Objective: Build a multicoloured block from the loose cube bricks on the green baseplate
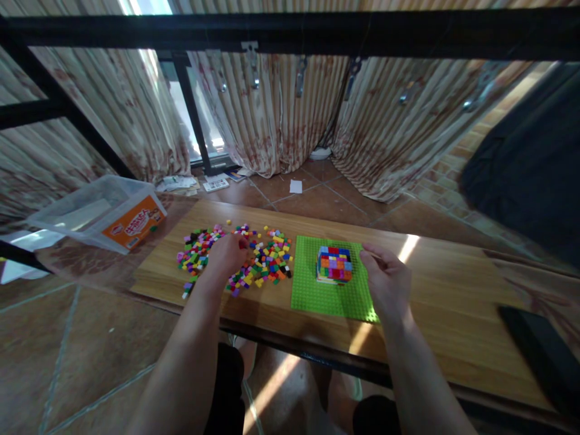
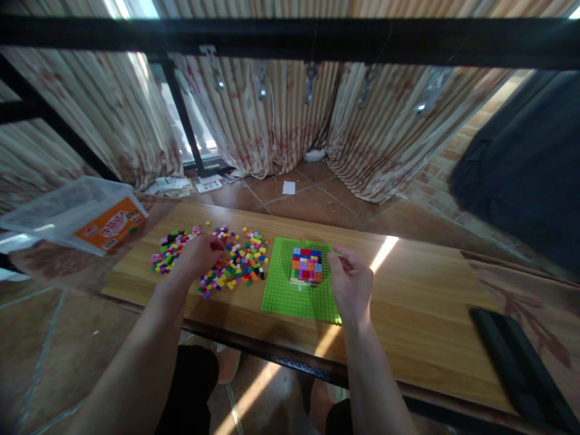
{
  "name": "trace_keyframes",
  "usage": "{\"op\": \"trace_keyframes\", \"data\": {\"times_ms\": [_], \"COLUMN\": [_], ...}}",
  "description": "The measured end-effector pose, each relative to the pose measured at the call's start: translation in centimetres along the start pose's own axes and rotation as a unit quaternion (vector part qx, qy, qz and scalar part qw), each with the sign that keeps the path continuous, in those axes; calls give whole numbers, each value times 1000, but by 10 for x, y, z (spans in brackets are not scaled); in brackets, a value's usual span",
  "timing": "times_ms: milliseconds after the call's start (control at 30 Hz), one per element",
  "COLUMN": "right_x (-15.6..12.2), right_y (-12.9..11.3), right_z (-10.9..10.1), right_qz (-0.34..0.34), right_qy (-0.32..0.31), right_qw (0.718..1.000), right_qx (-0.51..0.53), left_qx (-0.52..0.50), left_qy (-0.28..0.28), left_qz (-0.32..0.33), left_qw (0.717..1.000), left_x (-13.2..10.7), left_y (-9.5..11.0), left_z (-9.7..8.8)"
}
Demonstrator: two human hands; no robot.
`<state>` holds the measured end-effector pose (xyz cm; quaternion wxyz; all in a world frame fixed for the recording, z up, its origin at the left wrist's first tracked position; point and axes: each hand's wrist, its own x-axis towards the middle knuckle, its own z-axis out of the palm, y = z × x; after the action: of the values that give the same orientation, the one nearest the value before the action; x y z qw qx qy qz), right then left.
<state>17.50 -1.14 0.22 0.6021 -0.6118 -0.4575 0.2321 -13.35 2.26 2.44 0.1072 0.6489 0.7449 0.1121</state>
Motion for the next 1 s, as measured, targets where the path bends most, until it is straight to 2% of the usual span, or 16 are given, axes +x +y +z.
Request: {"op": "trace_keyframes", "data": {"times_ms": [133, 233, 300, 400, 467, 533, 600, 733, 900, 1000], "right_x": [0, 0, -1, -2, -2, -2, -3, -5, -9, -10], "right_y": [1, 4, 5, 2, 0, -3, -6, -14, -18, -15], "right_z": [1, 2, 3, 4, 4, 4, 4, 3, -3, -8], "right_qz": [15, 19, 20, 19, 14, 7, 3, 7, 11, 7], "right_qy": [6, 2, -3, -5, -3, -3, -6, -49, -151, -215], "right_qw": [1000, 1000, 1000, 1000, 1000, 1000, 1000, 997, 984, 970], "right_qx": [9, 16, 14, 10, 10, 11, 19, 51, 95, 110], "left_qx": [-126, -278, -384, -523, -585, -620, -641, -643, -595, -566], "left_qy": [36, 32, -4, -86, -116, -135, -145, -135, -73, -54], "left_qz": [8, 49, 79, 100, 107, 116, 115, 141, 219, 258], "left_qw": [991, 959, 920, 842, 796, 764, 745, 740, 770, 781], "left_x": [3, 3, 1, -9, -18, -27, -34, -41, -44, -46], "left_y": [-3, 4, 16, 41, 59, 77, 92, 113, 125, 127], "left_z": [1, 5, 9, 16, 21, 26, 30, 39, 47, 50]}}
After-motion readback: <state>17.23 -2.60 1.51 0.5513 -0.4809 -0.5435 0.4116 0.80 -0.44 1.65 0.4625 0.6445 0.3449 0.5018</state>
